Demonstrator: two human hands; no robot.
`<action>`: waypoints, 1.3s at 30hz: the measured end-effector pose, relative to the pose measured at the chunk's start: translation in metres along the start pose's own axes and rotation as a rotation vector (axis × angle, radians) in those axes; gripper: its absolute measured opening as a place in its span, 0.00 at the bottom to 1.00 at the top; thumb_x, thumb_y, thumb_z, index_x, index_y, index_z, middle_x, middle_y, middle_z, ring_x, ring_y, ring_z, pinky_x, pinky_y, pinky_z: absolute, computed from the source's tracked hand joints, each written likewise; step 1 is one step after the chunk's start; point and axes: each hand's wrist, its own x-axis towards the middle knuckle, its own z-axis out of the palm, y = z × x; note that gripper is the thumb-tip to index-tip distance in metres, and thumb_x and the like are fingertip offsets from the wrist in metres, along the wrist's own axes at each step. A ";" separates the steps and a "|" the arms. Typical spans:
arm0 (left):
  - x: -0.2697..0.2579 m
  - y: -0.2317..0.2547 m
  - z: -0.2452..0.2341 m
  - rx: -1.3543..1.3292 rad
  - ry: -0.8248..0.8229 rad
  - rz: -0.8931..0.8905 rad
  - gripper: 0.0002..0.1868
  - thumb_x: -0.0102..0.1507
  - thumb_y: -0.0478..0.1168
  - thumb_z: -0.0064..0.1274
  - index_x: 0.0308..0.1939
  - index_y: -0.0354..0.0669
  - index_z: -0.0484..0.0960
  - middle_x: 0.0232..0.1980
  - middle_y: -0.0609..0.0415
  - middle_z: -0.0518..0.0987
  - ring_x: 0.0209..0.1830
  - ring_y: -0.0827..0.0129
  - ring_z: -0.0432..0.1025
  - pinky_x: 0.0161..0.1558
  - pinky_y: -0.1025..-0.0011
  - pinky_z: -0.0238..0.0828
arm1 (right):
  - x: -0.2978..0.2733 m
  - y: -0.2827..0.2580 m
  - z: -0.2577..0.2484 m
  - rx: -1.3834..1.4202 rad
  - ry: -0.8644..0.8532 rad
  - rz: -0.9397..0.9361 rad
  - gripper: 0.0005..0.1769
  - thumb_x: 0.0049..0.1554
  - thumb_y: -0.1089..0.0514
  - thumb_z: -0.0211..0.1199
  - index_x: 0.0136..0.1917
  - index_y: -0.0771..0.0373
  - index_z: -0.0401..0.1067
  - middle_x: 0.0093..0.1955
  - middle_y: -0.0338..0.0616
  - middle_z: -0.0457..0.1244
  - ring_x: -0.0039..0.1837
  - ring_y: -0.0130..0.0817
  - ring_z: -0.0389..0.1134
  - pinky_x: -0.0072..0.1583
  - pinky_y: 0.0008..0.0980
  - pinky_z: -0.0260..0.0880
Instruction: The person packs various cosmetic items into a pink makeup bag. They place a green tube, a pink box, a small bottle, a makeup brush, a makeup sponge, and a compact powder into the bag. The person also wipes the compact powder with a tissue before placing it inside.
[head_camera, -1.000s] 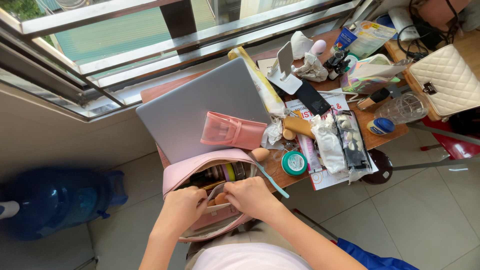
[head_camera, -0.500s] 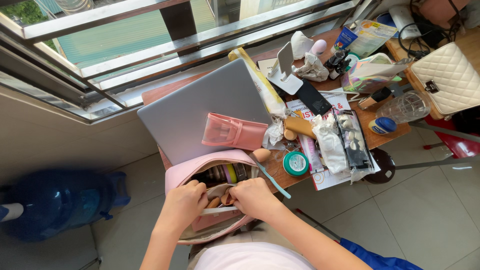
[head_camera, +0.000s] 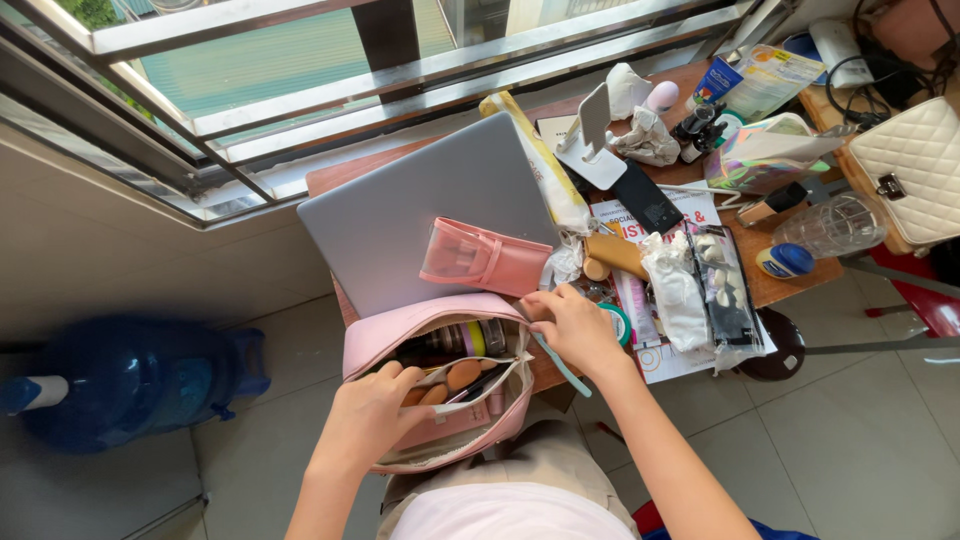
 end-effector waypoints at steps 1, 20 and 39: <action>-0.003 0.002 -0.001 -0.014 0.022 0.018 0.27 0.49 0.51 0.68 0.48 0.48 0.80 0.37 0.53 0.79 0.39 0.56 0.78 0.36 0.60 0.73 | 0.002 0.004 0.004 0.006 -0.022 -0.004 0.28 0.48 0.56 0.72 0.62 0.42 0.74 0.54 0.42 0.64 0.54 0.45 0.71 0.51 0.47 0.72; -0.009 -0.011 0.030 0.005 0.115 0.055 0.03 0.59 0.36 0.56 0.31 0.43 0.79 0.33 0.54 0.76 0.35 0.60 0.77 0.34 0.62 0.74 | 0.031 0.070 0.011 -0.304 0.209 0.364 0.30 0.52 0.42 0.63 0.65 0.55 0.72 0.53 0.54 0.68 0.53 0.57 0.72 0.52 0.58 0.70; -0.017 -0.008 0.029 -0.009 0.136 0.029 0.02 0.59 0.36 0.56 0.31 0.44 0.80 0.34 0.55 0.77 0.36 0.59 0.77 0.35 0.61 0.75 | -0.022 0.026 -0.029 0.229 0.419 0.318 0.21 0.50 0.49 0.73 0.56 0.52 0.75 0.46 0.42 0.72 0.45 0.37 0.75 0.46 0.38 0.71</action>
